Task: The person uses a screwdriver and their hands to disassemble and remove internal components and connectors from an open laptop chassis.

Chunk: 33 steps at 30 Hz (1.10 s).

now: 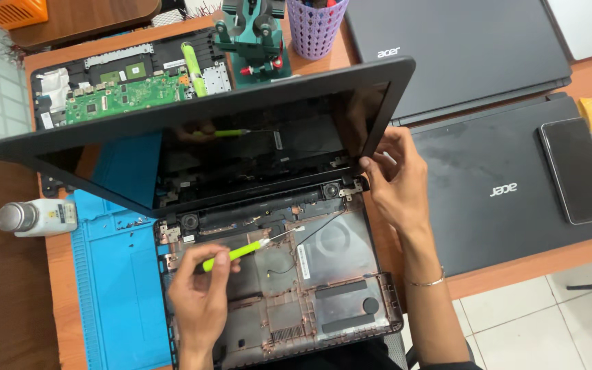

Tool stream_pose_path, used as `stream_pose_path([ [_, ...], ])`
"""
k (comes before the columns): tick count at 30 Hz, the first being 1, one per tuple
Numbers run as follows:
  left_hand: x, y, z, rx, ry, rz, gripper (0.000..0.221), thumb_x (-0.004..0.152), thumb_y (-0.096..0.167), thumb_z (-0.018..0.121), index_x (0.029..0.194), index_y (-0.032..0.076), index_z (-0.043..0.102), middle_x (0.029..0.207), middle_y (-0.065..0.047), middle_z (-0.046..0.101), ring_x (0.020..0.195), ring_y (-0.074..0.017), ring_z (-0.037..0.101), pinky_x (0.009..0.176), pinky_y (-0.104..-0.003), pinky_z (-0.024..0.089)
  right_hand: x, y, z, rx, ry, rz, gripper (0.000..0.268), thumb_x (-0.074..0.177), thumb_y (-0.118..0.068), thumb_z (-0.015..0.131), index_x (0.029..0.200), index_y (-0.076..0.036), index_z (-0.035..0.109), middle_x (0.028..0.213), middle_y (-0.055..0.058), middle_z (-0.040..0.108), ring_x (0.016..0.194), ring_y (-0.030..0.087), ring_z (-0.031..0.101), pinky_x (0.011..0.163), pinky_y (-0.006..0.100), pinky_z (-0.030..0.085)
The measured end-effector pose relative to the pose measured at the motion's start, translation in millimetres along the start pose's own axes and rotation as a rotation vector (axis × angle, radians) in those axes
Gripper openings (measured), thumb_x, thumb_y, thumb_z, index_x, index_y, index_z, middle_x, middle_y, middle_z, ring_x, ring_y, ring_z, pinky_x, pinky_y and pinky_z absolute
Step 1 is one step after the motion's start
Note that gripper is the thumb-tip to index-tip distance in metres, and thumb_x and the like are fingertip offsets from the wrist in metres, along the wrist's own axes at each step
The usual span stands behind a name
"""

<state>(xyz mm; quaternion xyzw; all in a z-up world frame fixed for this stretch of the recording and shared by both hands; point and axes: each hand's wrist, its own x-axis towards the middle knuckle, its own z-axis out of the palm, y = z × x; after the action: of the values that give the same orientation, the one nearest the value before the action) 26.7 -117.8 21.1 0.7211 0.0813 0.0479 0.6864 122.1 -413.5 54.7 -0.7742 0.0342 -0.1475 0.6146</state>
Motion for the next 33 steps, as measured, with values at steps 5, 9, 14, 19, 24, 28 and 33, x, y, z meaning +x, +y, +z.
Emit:
stream_pose_path([
  [5,22,41,26,0.294,-0.122,0.129,0.013,0.096,0.014,0.068,0.1,0.001,0.071,0.083,-0.006,0.075,0.076,-0.0125,0.073,0.071,-0.026,0.057,-3,-6,-3,-0.068,0.004,-0.043,0.031,0.094,0.014,0.064,0.122,0.003,0.055,0.108,0.009,0.07,0.101,0.011,0.066,0.097,0.03,0.061],
  [9,37,67,49,0.429,-0.214,0.314,0.012,0.094,0.012,0.07,0.099,0.001,0.072,0.087,-0.008,0.076,0.079,-0.0163,0.075,0.07,-0.027,0.056,-4,-10,-4,-0.092,0.004,-0.053,0.032,0.093,0.015,0.063,0.121,0.002,0.056,0.108,0.009,0.074,0.102,0.012,0.07,0.097,0.031,0.062],
  [14,52,85,74,0.464,-0.329,0.409,0.01,0.095,0.009,0.07,0.098,0.0,0.072,0.088,-0.009,0.074,0.074,-0.0199,0.072,0.061,-0.028,0.055,-4,-10,-7,-0.134,0.003,-0.12,0.034,0.09,0.016,0.063,0.12,0.001,0.057,0.106,0.011,0.073,0.101,0.016,0.073,0.095,0.033,0.064],
  [19,61,89,91,0.494,-0.41,0.466,0.009,0.094,0.008,0.07,0.098,0.0,0.07,0.087,-0.009,0.07,0.067,-0.0204,0.067,0.057,-0.03,0.054,-3,-10,-10,-0.144,-0.007,-0.102,0.033,0.088,0.017,0.063,0.117,0.001,0.059,0.103,0.011,0.073,0.098,0.017,0.074,0.091,0.032,0.065],
  [24,67,92,99,0.579,-0.405,0.628,0.01,0.094,0.008,0.072,0.095,-0.001,0.067,0.087,-0.012,0.068,0.078,-0.0298,0.067,0.069,-0.04,0.053,-4,-9,-13,-0.174,-0.021,-0.116,0.03,0.088,0.015,0.065,0.113,0.001,0.059,0.1,0.011,0.074,0.095,0.017,0.075,0.09,0.033,0.065],
  [28,70,94,106,0.605,-0.434,0.648,0.01,0.094,0.009,0.072,0.093,0.0,0.067,0.087,-0.013,0.068,0.08,-0.0323,0.067,0.071,-0.042,0.053,-2,-10,-15,-0.148,-0.028,-0.096,0.029,0.088,0.014,0.066,0.113,0.001,0.06,0.099,0.011,0.074,0.095,0.019,0.075,0.089,0.033,0.065],
  [33,70,93,111,0.65,-0.434,0.639,0.012,0.094,0.012,0.072,0.093,0.001,0.068,0.086,-0.011,0.069,0.078,-0.03,0.067,0.07,-0.04,0.054,-2,-13,-15,-0.176,-0.031,-0.098,0.028,0.088,0.012,0.067,0.113,0.0,0.06,0.099,0.011,0.073,0.094,0.02,0.076,0.089,0.032,0.064],
])
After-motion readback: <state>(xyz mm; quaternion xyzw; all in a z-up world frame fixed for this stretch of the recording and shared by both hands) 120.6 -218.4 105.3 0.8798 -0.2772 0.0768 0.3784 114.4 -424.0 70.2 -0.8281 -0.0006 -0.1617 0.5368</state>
